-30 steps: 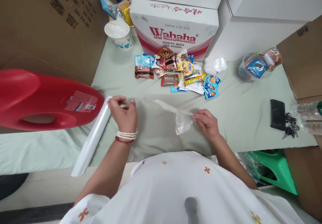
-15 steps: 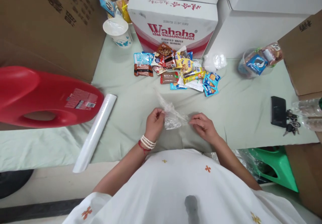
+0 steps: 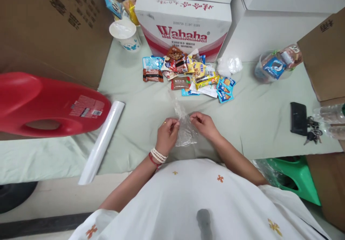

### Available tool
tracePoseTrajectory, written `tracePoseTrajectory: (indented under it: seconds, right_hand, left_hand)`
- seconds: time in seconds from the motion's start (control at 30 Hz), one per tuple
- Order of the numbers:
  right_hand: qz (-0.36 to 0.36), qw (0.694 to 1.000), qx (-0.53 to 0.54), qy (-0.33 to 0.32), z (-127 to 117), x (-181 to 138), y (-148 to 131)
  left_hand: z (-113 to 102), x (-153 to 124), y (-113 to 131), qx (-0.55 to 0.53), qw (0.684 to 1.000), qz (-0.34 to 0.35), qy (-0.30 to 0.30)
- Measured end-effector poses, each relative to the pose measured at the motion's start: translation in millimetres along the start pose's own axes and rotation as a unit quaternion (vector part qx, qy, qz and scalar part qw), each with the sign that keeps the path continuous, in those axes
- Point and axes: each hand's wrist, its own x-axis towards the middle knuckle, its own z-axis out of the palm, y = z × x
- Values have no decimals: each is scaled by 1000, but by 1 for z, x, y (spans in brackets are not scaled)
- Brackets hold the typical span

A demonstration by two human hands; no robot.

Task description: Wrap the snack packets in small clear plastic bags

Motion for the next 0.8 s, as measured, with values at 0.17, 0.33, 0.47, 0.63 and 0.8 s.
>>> tracePoseTrajectory:
  seconds: [0.17, 0.33, 0.47, 0.63, 0.8]
  right_hand:
    - [37, 996, 30, 71, 3, 5, 14]
    - [39, 992, 45, 112, -4, 3, 17]
    - [29, 990, 82, 108, -4, -3, 14]
    - [56, 975, 185, 112, -10, -10, 10]
    - [101, 972, 194, 92, -32, -17, 11]
  left_hand:
    - [-15, 1, -11, -97, 986, -124, 63]
    - [-25, 6, -18, -194, 955, -205, 93]
    - [-26, 6, -21, -185, 957, -200, 103]
    - [-30, 4, -31, -157, 962, -189, 115]
    - [-39, 3, -39, -200, 951, -192, 134]
